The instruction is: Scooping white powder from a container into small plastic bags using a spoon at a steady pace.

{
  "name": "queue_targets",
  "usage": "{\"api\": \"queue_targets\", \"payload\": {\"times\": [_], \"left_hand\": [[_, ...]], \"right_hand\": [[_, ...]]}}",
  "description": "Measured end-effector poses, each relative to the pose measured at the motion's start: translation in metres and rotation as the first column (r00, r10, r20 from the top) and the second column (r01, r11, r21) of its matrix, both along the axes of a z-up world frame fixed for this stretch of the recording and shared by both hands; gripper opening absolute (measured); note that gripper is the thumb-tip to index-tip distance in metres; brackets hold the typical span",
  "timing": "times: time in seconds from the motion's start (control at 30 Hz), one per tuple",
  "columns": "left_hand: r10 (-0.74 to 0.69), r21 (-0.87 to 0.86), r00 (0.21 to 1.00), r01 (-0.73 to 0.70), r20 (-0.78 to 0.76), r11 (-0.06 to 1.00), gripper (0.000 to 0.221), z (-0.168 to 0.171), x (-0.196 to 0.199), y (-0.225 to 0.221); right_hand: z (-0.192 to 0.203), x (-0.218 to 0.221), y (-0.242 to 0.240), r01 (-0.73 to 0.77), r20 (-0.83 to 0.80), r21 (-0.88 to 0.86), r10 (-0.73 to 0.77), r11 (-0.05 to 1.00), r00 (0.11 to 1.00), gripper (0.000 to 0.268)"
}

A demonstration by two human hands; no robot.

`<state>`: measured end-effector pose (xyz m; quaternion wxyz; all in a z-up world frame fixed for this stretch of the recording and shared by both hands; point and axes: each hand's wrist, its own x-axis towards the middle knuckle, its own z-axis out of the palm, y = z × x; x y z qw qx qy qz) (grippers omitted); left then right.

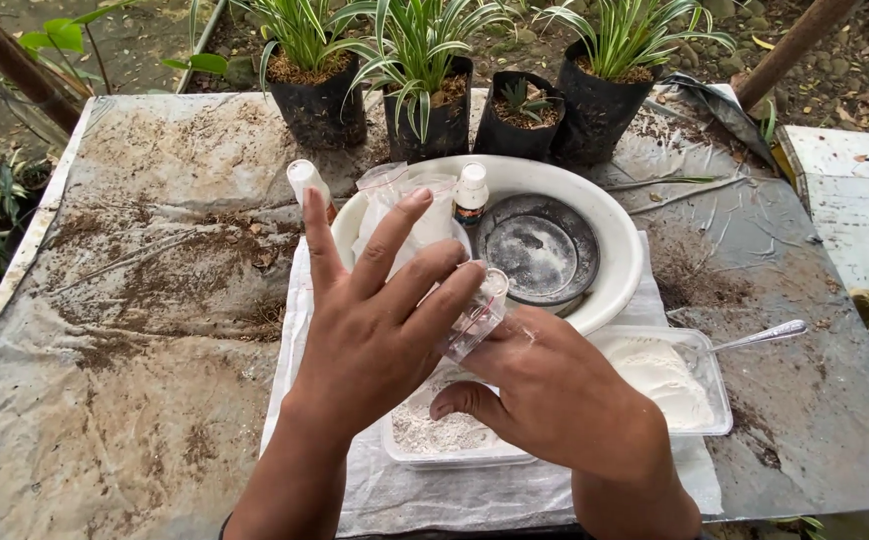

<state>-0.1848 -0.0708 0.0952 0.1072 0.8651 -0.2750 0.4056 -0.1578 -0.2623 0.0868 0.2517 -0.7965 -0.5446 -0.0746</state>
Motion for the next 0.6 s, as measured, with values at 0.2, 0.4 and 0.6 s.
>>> {"api": "queue_targets", "payload": {"times": [0.2, 0.4, 0.6], "left_hand": [[-0.056, 0.008, 0.998, 0.056, 0.020, 0.998, 0.013, -0.008, 0.002, -0.005], [-0.132, -0.020, 0.984, 0.135, 0.122, 0.991, 0.021, -0.012, 0.004, -0.011], [-0.173, -0.040, 0.981, 0.177, 0.085, 0.983, 0.018, -0.015, 0.007, -0.016]], "right_hand": [[-0.004, -0.004, 0.016, 0.051, 0.030, 0.046, -0.052, 0.998, 0.998, 0.040], [-0.028, -0.012, 0.013, 0.157, 0.236, 0.051, -0.165, 0.986, 0.958, 0.066], [-0.028, -0.013, 0.008, 0.210, 0.204, 0.014, -0.209, 0.978, 0.956, 0.073]]}}
